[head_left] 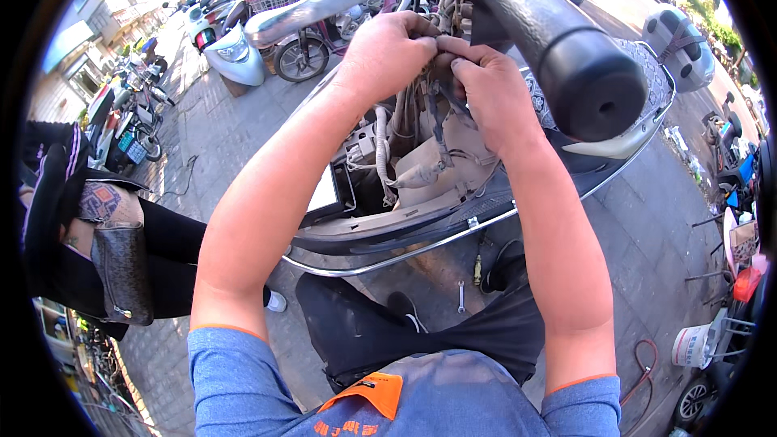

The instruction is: The person works on the wiring harness of a motorcycle by cutting wires with scissors and applying electrical tape to the connections.

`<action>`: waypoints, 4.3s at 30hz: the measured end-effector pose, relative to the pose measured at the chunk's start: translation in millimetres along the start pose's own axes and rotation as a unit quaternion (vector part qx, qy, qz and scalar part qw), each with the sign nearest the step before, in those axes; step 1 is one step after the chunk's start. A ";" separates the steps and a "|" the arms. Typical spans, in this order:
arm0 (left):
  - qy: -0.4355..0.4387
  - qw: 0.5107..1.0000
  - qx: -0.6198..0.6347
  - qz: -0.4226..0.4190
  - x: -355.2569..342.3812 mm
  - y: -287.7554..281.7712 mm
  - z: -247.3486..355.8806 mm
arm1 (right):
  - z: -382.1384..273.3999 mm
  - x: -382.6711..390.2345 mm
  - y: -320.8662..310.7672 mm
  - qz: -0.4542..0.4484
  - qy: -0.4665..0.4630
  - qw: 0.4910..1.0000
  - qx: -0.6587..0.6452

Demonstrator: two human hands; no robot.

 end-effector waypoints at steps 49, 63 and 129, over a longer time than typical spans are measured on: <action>-0.049 0.985 0.040 0.159 22.0 14.7 17.7 | -24.0 14.9 13.0 0.010 -0.113 0.872 0.475; 0.003 0.974 0.006 0.225 40.1 21.5 18.2 | 7.7 -0.6 -1.0 0.098 0.007 0.983 0.157; 0.004 0.996 -0.031 -0.078 -12.3 12.2 -2.9 | 19.3 -9.1 0.1 0.212 -0.068 0.938 0.265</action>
Point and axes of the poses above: each hand's wrist, its own x-axis away from the middle knuckle, its own y-axis out of the palm, z = x × y, the point moved 5 cm from there along -x, towards the middle knuckle, and after that the axes turned 4 degrees about z, right-handed, at the moved point
